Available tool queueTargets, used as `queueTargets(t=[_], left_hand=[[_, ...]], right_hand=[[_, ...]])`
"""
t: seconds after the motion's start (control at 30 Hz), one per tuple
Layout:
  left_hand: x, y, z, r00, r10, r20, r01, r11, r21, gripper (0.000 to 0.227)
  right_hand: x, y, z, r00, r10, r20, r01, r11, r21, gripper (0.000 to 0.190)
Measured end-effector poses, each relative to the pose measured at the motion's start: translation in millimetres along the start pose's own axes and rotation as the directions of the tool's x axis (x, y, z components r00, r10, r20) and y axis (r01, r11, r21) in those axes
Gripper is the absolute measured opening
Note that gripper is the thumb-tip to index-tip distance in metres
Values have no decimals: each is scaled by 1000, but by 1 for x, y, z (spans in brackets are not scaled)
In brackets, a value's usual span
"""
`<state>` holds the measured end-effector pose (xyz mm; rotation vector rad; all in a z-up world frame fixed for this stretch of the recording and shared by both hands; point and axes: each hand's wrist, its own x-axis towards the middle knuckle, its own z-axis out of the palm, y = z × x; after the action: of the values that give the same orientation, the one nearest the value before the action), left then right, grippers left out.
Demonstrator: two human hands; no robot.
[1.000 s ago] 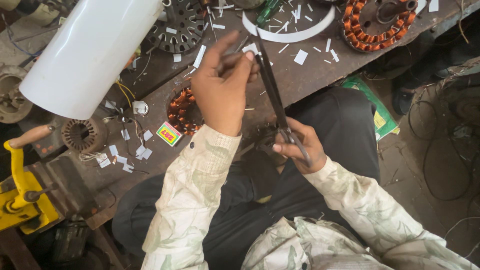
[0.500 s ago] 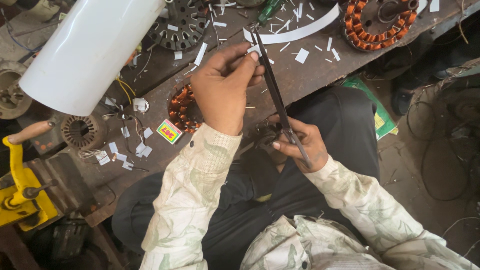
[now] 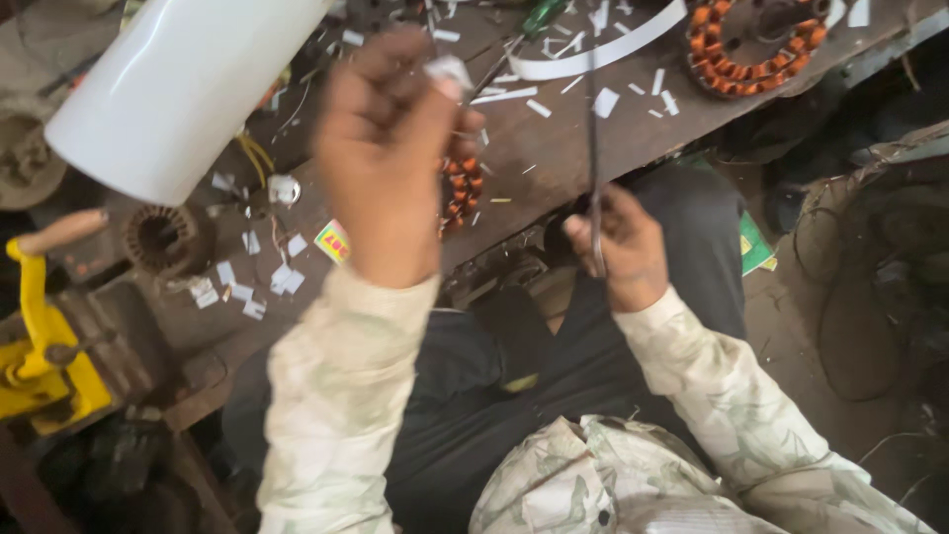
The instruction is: The person assembles a motor rotor by inserting small white insulating strips into the slots of a copper-wound rotor. They cut the strips from a roll using shears and place them between the copper windings.
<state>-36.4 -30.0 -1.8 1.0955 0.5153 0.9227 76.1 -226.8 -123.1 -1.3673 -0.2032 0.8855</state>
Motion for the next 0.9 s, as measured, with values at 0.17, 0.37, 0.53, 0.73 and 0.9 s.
queueTargets(t=[0.17, 0.37, 0.53, 0.73, 0.9], left_hand=[[-1, 69, -60, 976, 177, -131, -158, 977, 142, 10], [2, 77, -82, 993, 91, -74, -72, 971, 230, 11], [7, 67, -82, 981, 159, 113, -194, 860, 472, 14], [12, 43, -81, 991, 60, 121, -113, 855, 506, 12], [3, 16, -74, 994, -85, 73, 61, 956, 287, 13]], right_hand=[[6, -14, 12, 984, -177, 11, 169, 915, -367, 63], [18, -18, 23, 891, -423, 166, 341, 382, -859, 44], [17, -46, 51, 837, -416, 356, 339, -117, -933, 30], [10, -125, 108, 585, -489, 647, 745, 7, -667, 25], [38, -125, 145, 491, -555, 672, 863, 206, -461, 23]])
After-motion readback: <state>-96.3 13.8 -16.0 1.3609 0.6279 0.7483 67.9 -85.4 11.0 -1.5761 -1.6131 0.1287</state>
